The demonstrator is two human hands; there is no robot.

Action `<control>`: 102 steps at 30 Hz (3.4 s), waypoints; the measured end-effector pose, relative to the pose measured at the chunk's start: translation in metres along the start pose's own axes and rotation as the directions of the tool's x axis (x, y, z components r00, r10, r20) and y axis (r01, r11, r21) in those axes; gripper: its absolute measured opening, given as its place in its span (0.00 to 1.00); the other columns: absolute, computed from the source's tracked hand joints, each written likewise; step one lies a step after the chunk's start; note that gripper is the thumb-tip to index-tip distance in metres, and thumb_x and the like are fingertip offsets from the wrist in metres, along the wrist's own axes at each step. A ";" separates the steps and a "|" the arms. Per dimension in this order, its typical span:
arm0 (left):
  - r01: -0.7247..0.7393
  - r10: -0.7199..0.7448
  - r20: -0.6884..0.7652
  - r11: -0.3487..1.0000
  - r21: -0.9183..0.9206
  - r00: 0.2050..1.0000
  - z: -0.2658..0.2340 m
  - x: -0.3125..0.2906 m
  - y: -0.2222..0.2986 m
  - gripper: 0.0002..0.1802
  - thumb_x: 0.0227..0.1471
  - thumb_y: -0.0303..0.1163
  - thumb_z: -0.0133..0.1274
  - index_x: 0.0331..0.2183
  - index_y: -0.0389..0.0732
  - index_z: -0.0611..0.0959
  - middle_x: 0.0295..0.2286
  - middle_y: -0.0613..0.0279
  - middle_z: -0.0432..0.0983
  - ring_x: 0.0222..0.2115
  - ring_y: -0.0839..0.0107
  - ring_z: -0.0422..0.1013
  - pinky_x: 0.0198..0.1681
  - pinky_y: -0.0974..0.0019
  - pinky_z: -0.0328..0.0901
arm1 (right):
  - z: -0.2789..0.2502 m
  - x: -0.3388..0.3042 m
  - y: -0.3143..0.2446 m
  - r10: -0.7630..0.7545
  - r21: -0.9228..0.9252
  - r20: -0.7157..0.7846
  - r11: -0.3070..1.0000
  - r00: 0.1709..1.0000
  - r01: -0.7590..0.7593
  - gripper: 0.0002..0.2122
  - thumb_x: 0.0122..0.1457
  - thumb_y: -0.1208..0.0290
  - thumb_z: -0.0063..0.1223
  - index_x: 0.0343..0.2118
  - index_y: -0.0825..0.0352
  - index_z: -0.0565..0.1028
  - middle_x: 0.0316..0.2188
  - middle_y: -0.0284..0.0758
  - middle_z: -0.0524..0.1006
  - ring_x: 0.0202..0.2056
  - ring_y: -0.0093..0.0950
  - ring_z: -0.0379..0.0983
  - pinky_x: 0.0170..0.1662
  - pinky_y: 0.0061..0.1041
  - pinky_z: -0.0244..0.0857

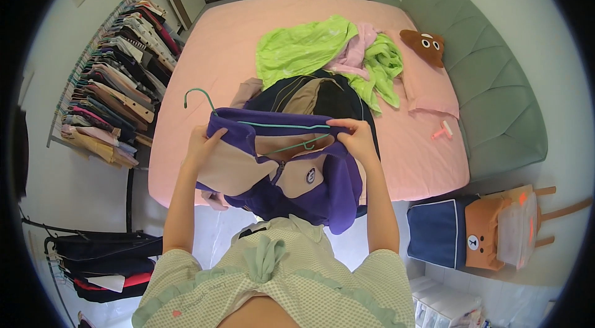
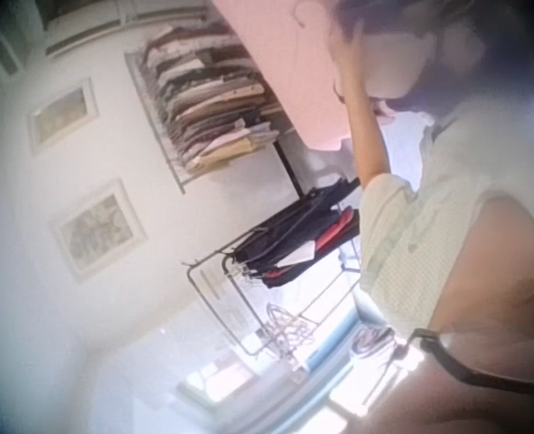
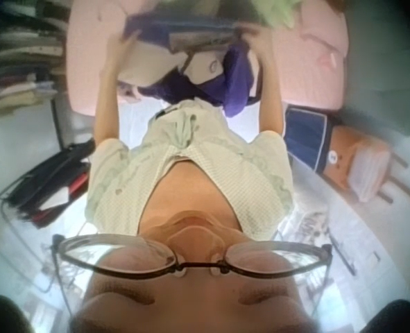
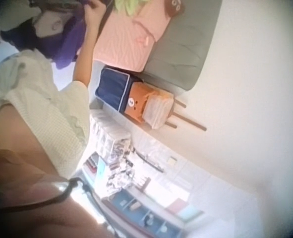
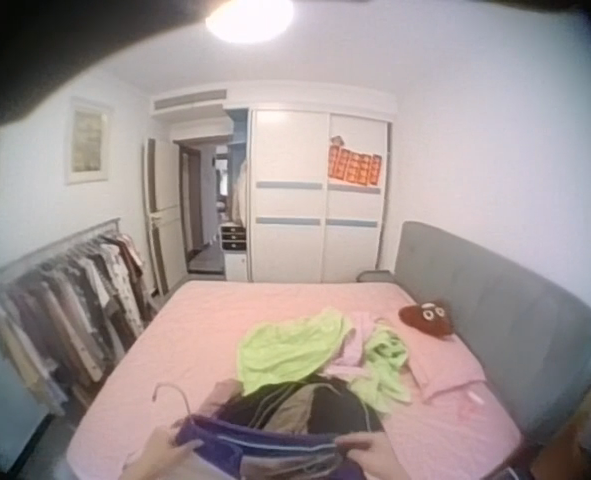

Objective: The person hangs clothes on a rack using hangers. They take hangers from the rack, place them inside different shirts and jackets, and then hang the garments back on the rack.

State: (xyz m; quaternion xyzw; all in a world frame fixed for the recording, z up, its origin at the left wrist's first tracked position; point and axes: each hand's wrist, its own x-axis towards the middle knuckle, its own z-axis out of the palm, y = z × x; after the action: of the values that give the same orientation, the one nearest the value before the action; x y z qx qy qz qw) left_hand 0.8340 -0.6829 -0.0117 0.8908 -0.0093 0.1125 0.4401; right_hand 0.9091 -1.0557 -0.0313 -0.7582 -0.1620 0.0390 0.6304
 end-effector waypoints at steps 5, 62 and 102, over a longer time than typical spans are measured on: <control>-0.230 0.256 -0.052 0.926 0.300 0.965 0.018 0.009 0.026 0.17 0.45 0.44 0.56 0.22 0.38 0.79 0.11 0.53 0.68 0.12 0.57 0.63 0.18 0.62 0.59 | 0.014 0.007 -0.028 -0.056 -0.173 -0.139 0.984 0.989 0.032 0.17 0.40 0.84 0.45 0.35 0.70 0.78 0.20 0.30 0.76 0.18 0.14 0.65 0.22 0.12 0.58; -0.032 0.045 -0.123 0.994 0.105 0.991 0.041 0.043 0.074 0.20 0.48 0.49 0.51 0.26 0.39 0.81 0.11 0.56 0.68 0.13 0.60 0.67 0.18 0.60 0.57 | 0.127 -0.037 0.040 0.545 0.442 0.187 0.697 0.817 -0.566 0.10 0.57 0.59 0.42 0.26 0.57 0.71 0.27 0.29 0.75 0.34 0.19 0.72 0.32 0.12 0.58; -0.001 0.012 -0.047 0.975 0.221 0.999 0.168 -0.078 -0.001 0.09 0.40 0.34 0.56 0.20 0.40 0.77 0.20 0.54 0.72 0.21 0.55 0.72 0.22 0.58 0.65 | 0.111 0.004 0.067 0.558 0.470 0.609 0.317 0.563 -0.824 0.09 0.59 0.66 0.41 0.26 0.63 0.69 0.15 0.22 0.65 0.12 0.11 0.52 0.14 0.10 0.42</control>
State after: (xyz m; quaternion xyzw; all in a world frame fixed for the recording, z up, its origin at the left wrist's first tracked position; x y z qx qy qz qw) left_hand 0.7906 -0.8211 -0.1273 0.9312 0.0108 0.1357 0.3380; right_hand 0.8964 -0.9597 -0.1180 -0.4200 0.1093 0.4976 0.7511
